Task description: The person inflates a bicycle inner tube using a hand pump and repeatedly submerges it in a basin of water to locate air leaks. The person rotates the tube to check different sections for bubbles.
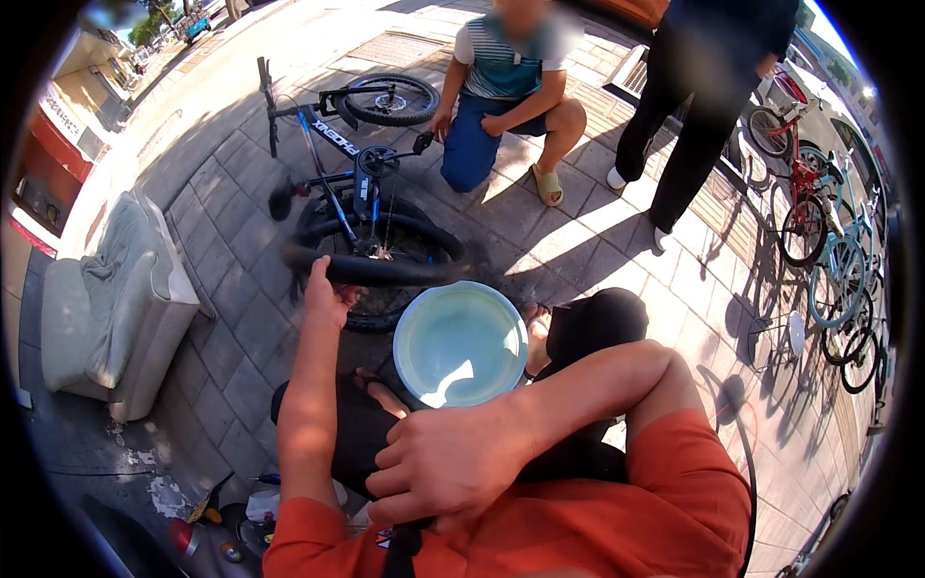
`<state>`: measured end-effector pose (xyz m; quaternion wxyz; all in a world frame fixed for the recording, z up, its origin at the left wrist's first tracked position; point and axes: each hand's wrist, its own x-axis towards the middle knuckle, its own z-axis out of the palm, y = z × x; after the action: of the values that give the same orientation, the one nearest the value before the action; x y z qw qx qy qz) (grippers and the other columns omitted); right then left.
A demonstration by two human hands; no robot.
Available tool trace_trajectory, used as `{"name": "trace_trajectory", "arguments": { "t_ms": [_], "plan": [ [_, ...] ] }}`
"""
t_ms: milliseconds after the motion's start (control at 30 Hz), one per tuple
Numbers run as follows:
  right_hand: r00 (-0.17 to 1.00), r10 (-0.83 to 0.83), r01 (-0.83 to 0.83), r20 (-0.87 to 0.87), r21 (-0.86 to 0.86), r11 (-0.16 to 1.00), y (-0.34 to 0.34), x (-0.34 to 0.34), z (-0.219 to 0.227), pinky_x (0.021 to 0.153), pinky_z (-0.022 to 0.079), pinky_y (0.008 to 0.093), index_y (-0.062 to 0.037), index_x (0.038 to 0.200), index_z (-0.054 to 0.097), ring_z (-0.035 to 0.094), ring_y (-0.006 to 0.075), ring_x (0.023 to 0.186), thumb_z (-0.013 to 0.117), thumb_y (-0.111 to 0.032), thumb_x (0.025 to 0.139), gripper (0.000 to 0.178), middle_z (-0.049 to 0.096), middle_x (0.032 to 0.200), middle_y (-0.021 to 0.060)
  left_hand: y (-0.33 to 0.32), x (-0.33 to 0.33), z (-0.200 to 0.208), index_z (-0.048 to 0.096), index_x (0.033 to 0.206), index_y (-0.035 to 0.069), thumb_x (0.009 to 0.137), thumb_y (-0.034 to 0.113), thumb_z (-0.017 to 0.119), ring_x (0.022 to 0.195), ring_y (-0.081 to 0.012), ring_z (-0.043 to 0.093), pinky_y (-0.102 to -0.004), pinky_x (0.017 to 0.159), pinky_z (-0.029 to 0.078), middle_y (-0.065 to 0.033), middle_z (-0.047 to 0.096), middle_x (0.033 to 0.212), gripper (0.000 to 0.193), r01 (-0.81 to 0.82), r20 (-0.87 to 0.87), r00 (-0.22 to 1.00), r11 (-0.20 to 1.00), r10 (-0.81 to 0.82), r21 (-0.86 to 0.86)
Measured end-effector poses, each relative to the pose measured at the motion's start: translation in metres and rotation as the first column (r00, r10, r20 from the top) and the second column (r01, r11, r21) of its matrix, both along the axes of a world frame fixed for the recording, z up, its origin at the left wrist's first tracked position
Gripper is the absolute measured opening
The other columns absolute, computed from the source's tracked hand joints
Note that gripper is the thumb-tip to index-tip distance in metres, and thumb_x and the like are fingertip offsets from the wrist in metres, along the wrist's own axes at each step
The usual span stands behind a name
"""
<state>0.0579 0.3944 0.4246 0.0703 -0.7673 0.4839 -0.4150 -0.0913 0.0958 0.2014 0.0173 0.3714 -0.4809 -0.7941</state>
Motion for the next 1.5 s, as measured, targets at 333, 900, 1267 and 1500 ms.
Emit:
{"name": "trace_trajectory", "arguments": {
  "t_ms": [333, 900, 1267, 1500],
  "plan": [
    [0.885, 0.305, -0.41, 0.351, 0.279, 0.869, -0.036, -0.017, 0.001, 0.083, 0.056, 0.0453, -0.0009, 0.111, 0.077, 0.075, 0.0337, 0.094, 0.081, -0.025, 0.082, 0.038, 0.078, 0.102, 0.0165, 0.0, 0.005, -0.003, 0.065, 0.123, 0.01, 0.097, 0.052, 0.068, 0.094, -0.0288, 0.069, -0.0377, 0.074, 0.046, -0.0107, 0.07, 0.107, 0.05, 0.066, 0.071, 0.995, 0.998, -0.066, 0.007],
    [0.967, 0.147, -0.143, 0.21, -0.033, 0.989, -0.119, 0.005, 0.056, 0.081, 0.058, 0.0458, -0.0034, 0.109, 0.078, 0.076, 0.0343, 0.093, 0.081, -0.026, 0.08, 0.037, 0.078, 0.101, 0.0157, -0.015, -0.001, -0.005, 0.066, 0.127, 0.008, 0.097, 0.051, 0.067, 0.096, -0.0294, 0.07, -0.0378, 0.073, 0.048, -0.0115, 0.071, 0.11, 0.052, 0.089, 0.052, 0.995, 0.996, -0.089, 0.01],
    [0.941, 0.225, -0.193, 0.252, -0.144, 0.971, -0.122, 0.026, 0.081, 0.08, 0.058, 0.0461, -0.005, 0.107, 0.078, 0.076, 0.0347, 0.093, 0.082, -0.027, 0.079, 0.036, 0.078, 0.1, 0.0152, -0.029, 0.003, -0.012, 0.067, 0.125, 0.007, 0.099, 0.047, 0.066, 0.095, -0.0304, 0.071, -0.0388, 0.078, 0.049, -0.0111, 0.072, 0.115, 0.048, 0.056, 0.065, 0.996, 0.998, -0.057, 0.015],
    [0.958, 0.228, -0.217, 0.171, -0.084, 0.973, -0.112, 0.047, 0.115, 0.08, 0.059, 0.0464, -0.006, 0.107, 0.079, 0.076, 0.035, 0.092, 0.082, -0.028, 0.079, 0.036, 0.079, 0.099, 0.0149, -0.012, -0.009, -0.02, 0.065, 0.122, 0.012, 0.096, 0.049, 0.067, 0.095, -0.0287, 0.067, -0.0401, 0.074, 0.048, -0.0094, 0.071, 0.11, 0.046, 0.098, 0.008, 0.995, 0.992, -0.099, 0.073]
  ]
}}
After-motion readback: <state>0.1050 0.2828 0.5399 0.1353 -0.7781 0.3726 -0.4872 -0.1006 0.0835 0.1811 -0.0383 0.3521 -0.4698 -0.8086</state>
